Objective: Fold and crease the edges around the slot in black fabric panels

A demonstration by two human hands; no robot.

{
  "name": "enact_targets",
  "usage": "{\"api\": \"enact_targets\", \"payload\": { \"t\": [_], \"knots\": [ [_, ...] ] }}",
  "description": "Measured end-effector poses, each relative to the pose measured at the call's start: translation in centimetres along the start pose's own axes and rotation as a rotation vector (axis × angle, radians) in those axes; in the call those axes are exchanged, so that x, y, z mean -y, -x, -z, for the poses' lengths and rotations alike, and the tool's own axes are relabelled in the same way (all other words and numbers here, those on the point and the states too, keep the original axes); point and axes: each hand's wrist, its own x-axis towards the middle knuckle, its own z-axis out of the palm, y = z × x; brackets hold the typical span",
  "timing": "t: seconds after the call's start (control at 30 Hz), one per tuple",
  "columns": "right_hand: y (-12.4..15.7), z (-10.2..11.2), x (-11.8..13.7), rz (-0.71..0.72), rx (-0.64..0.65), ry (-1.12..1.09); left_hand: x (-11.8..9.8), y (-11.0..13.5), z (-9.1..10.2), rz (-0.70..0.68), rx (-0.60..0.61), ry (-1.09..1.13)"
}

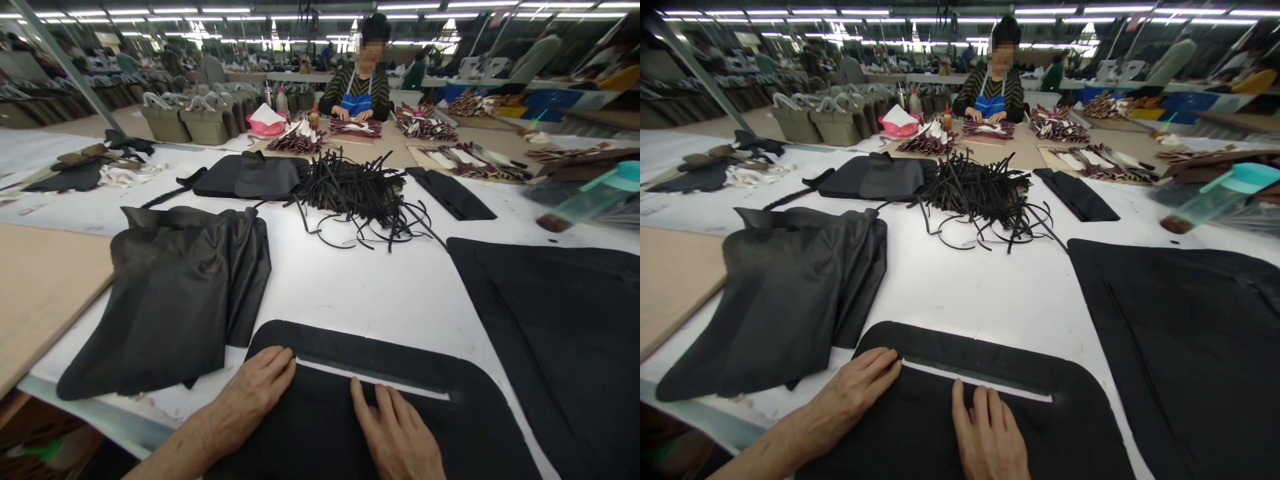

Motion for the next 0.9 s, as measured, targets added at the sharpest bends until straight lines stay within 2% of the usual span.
{"api": "enact_targets", "payload": {
  "t": [0.07,0.13,0.2,0.23,0.33,0.4,0.53,0.7,0.9],
  "knots": [
    [-0.3,0.0,0.7,-0.028,0.032,0.038,-0.3,0.0,0.2,0.107,-0.035,0.028],
    [-0.6,0.1,1.2,-0.052,0.081,0.055,-1.0,-0.3,0.1,0.198,-0.138,0.026],
    [-0.8,0.2,1.7,-0.065,0.115,0.062,-2.2,-0.9,-0.4,0.175,-0.237,0.004],
    [-1.0,0.2,1.8,-0.068,0.130,0.063,-3.0,-1.3,-0.7,0.123,-0.248,-0.002],
    [-1.1,0.3,2.0,-0.082,0.140,0.053,-5.1,-2.6,-2.3,-0.007,-0.206,-0.055],
    [-1.0,0.2,1.9,-0.100,0.139,0.018,-6.1,-3.1,-3.4,-0.006,-0.165,-0.129],
    [-0.2,-0.2,1.2,-0.153,0.085,-0.093,-6.2,-3.1,-4.6,-0.025,-0.119,-0.236],
    [1.2,0.0,-0.7,-0.154,0.048,-0.208,-6.6,-3.4,-4.3,-0.013,-0.077,-0.310],
    [2.4,0.8,-2.5,-0.151,0.134,-0.269,-9.4,-5.4,-2.6,0.103,0.070,-0.384]
  ]
}}
